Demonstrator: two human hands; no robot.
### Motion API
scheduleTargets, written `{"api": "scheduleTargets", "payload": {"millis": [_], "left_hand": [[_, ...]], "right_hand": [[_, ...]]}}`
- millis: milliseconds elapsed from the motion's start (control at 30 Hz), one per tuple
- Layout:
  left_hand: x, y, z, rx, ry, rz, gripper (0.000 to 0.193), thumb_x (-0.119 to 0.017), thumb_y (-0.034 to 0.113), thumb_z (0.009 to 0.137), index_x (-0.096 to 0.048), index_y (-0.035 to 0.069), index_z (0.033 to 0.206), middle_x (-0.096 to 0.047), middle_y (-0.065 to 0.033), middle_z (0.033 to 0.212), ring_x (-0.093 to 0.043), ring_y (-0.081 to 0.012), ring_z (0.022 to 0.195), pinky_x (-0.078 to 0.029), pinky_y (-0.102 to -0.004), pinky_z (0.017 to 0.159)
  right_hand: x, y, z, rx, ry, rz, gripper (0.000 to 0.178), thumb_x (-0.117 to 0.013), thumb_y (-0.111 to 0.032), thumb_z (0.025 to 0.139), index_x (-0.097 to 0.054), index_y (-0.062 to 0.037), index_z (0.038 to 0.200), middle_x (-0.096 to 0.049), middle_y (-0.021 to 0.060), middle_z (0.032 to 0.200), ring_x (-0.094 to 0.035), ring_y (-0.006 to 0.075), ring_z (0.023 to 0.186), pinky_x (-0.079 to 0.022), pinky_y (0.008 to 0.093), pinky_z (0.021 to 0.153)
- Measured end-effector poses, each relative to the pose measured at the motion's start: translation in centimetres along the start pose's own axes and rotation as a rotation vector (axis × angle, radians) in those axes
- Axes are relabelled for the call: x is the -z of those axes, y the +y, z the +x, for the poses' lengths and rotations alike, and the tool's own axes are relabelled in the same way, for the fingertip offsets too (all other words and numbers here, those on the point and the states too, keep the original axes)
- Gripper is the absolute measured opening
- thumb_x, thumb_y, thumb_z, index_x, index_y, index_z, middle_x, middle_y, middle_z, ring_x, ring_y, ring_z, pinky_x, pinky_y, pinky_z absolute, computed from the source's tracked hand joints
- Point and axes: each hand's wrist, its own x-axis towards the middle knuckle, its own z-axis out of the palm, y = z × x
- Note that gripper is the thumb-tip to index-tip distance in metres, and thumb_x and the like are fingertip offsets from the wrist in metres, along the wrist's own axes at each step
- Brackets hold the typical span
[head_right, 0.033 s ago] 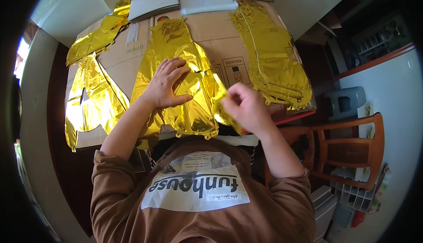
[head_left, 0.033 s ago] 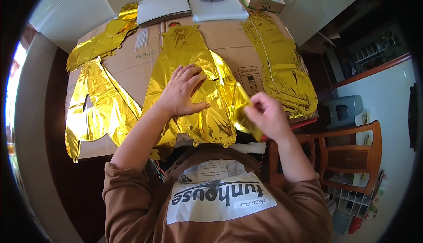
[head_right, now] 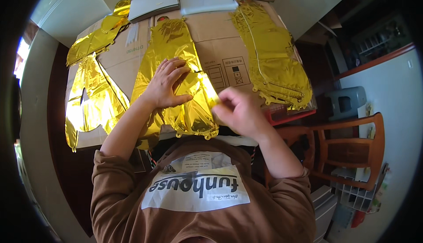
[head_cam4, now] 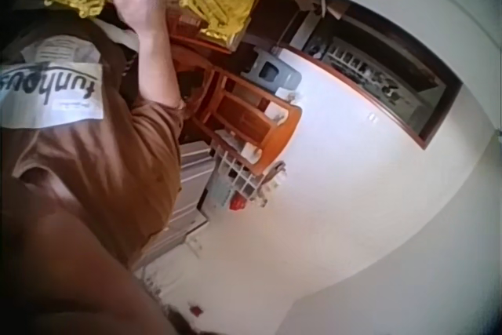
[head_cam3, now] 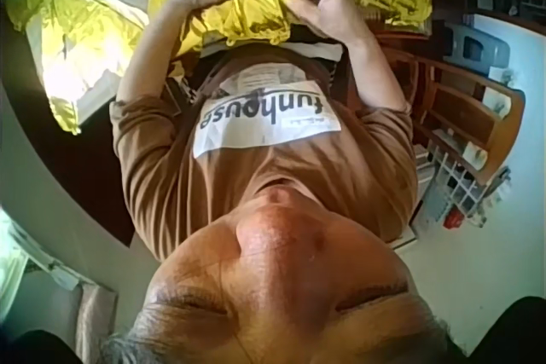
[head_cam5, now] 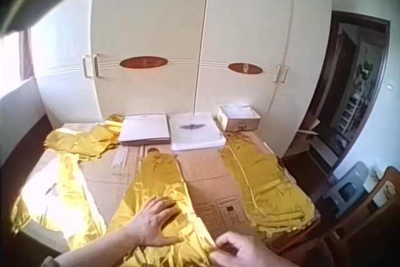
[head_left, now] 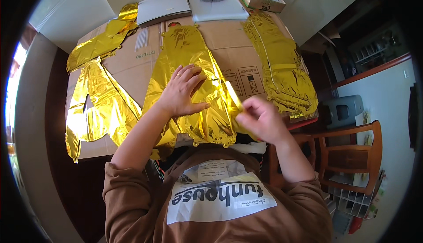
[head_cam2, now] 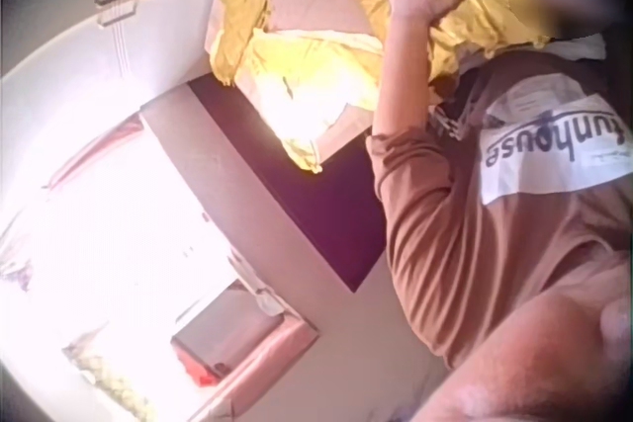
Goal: Folding gold foil balloons and placing them into white padded envelopes.
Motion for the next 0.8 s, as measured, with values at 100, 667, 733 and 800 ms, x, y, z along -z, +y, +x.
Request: {"api": "scheduleTargets", "payload": {"millis": [100, 667, 733, 800], "left_hand": [[0.2, -0.1, -0.1, 0.013, -0.017, 0.011, 0.073, -0.077, 0.042, 0.073, -0.057, 0.008, 0.133, -0.051, -0.0145, 0.142, -0.041, -0.035, 0.142, -0.026, -0.0553, 0.122], [-0.2, -0.3, 0.0, 0.003, 0.019, 0.008, 0.066, -0.076, 0.029, 0.073, -0.057, 0.004, 0.131, -0.052, -0.0158, 0.14, -0.042, -0.036, 0.141, -0.026, -0.0515, 0.123], [-0.2, -0.4, 0.0, 0.007, 0.008, 0.018, 0.067, -0.077, 0.028, 0.072, -0.057, 0.003, 0.131, -0.052, -0.0158, 0.141, -0.042, -0.0359, 0.142, -0.025, -0.0512, 0.123], [-0.2, -0.5, 0.1, 0.007, -0.001, 0.024, 0.068, -0.077, 0.028, 0.071, -0.057, 0.003, 0.131, -0.052, -0.0159, 0.141, -0.041, -0.0359, 0.142, -0.025, -0.051, 0.124]], "right_hand": [[-0.5, -0.9, 0.3, 0.352, -0.248, 0.012, 0.048, -0.078, -0.028, 0.093, -0.06, -0.0023, 0.13, -0.069, 0.0112, 0.115, -0.07, 0.0172, 0.101, -0.056, 0.0297, 0.088], [-0.5, 5.5, 7.6, 0.676, -0.035, -0.973, 0.055, -0.061, -0.037, 0.098, -0.054, -0.0048, 0.143, -0.049, 0.0142, 0.153, -0.042, 0.0349, 0.143, -0.029, 0.0528, 0.119], [0.0, 5.2, 7.7, 0.663, -0.048, -0.9, 0.058, -0.061, -0.037, 0.098, -0.052, -0.0044, 0.145, -0.047, 0.0142, 0.155, -0.042, 0.035, 0.143, -0.028, 0.0521, 0.12], [0.1, 5.2, 8.1, 0.651, -0.034, -0.853, 0.06, -0.06, -0.038, 0.099, -0.05, -0.004, 0.147, -0.045, 0.0143, 0.157, -0.041, 0.0351, 0.144, -0.028, 0.0515, 0.121]]}}
